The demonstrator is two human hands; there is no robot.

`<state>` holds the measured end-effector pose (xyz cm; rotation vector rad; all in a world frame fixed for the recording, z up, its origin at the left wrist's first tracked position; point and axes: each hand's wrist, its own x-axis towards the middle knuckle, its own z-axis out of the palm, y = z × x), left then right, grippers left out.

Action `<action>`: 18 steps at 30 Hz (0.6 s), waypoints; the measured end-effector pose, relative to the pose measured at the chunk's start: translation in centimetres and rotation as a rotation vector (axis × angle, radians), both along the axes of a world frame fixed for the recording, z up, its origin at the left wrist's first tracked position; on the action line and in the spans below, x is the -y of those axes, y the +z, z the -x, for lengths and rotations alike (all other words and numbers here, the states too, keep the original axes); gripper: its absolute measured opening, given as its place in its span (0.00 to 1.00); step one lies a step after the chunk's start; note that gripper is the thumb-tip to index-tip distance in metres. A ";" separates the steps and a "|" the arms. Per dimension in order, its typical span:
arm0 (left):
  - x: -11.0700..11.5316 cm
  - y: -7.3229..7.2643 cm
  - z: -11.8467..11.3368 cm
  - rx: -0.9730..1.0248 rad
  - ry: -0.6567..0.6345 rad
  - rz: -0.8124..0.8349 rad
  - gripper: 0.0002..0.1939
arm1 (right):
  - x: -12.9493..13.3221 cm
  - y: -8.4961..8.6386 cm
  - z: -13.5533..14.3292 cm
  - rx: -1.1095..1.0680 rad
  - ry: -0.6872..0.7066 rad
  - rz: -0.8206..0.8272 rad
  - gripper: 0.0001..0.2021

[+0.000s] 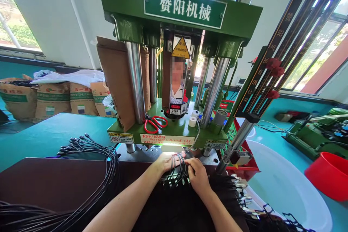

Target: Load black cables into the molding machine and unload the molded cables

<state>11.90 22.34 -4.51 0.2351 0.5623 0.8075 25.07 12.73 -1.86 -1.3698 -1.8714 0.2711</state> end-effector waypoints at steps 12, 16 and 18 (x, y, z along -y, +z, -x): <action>0.7 1.6 0.4 -0.147 -0.009 -0.039 0.13 | 0.0 -0.1 0.1 -0.012 0.003 0.008 0.15; 0.8 1.7 0.5 -0.159 -0.013 -0.069 0.09 | 0.0 -0.3 0.1 -0.019 -0.001 -0.009 0.15; 0.8 1.8 0.5 -0.170 -0.010 -0.078 0.07 | -0.1 -0.3 -0.1 -0.024 -0.008 -0.018 0.15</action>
